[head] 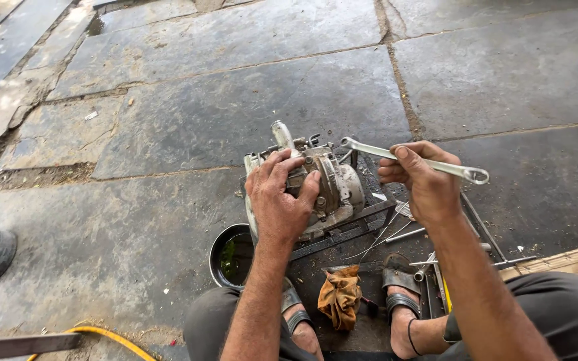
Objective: The person sits on the floor working on a small engine cylinder assembly. They use a T-handle wrench and spanner to loosen fasteners, remove a round cover, wipe parts with a cloth, and scrape the cylinder bore and mating surface with a file-like scraper.
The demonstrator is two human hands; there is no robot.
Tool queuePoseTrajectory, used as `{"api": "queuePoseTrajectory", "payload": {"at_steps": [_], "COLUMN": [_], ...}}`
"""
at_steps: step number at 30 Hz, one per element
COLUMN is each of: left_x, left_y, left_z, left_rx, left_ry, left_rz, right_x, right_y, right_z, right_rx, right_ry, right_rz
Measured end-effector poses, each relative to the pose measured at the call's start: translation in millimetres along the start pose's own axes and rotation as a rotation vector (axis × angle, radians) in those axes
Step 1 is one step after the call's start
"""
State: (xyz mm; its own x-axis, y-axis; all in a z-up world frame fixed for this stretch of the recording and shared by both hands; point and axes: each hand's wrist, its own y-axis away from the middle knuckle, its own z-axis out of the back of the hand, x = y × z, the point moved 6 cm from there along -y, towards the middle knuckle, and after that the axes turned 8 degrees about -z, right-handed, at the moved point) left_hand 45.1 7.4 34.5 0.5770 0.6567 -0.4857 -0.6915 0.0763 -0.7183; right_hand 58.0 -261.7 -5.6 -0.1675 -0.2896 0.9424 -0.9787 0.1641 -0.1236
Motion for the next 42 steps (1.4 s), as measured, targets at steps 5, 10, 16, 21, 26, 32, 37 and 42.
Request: {"api": "queuePoseTrajectory", "payload": {"at_steps": [5, 10, 16, 21, 26, 32, 37, 42], "left_x": [-0.2, 2.0, 1.4, 0.2, 1.4, 2.1, 1.5, 2.8], "left_y": [0.1, 1.9, 0.6, -0.1, 1.0, 1.1, 1.1, 2.0], "left_z": [3.4, 0.6, 3.1, 3.2, 0.8, -0.8, 0.0, -0.5], "left_rx": [-0.002, -0.013, -0.025, -0.011, 0.001, 0.015, 0.021, 0.017], "left_ry": [-0.007, 0.009, -0.019, -0.013, -0.013, -0.014, -0.018, -0.02], "left_rz": [-0.012, -0.015, 0.001, 0.007, 0.014, 0.013, 0.006, 0.012], "right_x": [-5.1, -2.4, -2.8, 3.0, 8.4, 28.3, 43.2, 43.0], "right_y": [-9.3, -6.3, -9.3, -8.0, -9.2, -23.2, -50.2, -79.6], "right_z": [9.5, 8.6, 11.7, 15.1, 15.6, -0.8, -43.0, -93.4], "right_rx": [0.081, 0.15, 0.228, 0.165, 0.074, 0.021, 0.059, 0.235], "right_ry": [-0.179, -0.142, -0.172, -0.283, -0.222, 0.126, 0.59, 0.967], "right_rz": [-0.121, -0.059, 0.005, -0.025, -0.069, 0.066, 0.13, 0.16]}}
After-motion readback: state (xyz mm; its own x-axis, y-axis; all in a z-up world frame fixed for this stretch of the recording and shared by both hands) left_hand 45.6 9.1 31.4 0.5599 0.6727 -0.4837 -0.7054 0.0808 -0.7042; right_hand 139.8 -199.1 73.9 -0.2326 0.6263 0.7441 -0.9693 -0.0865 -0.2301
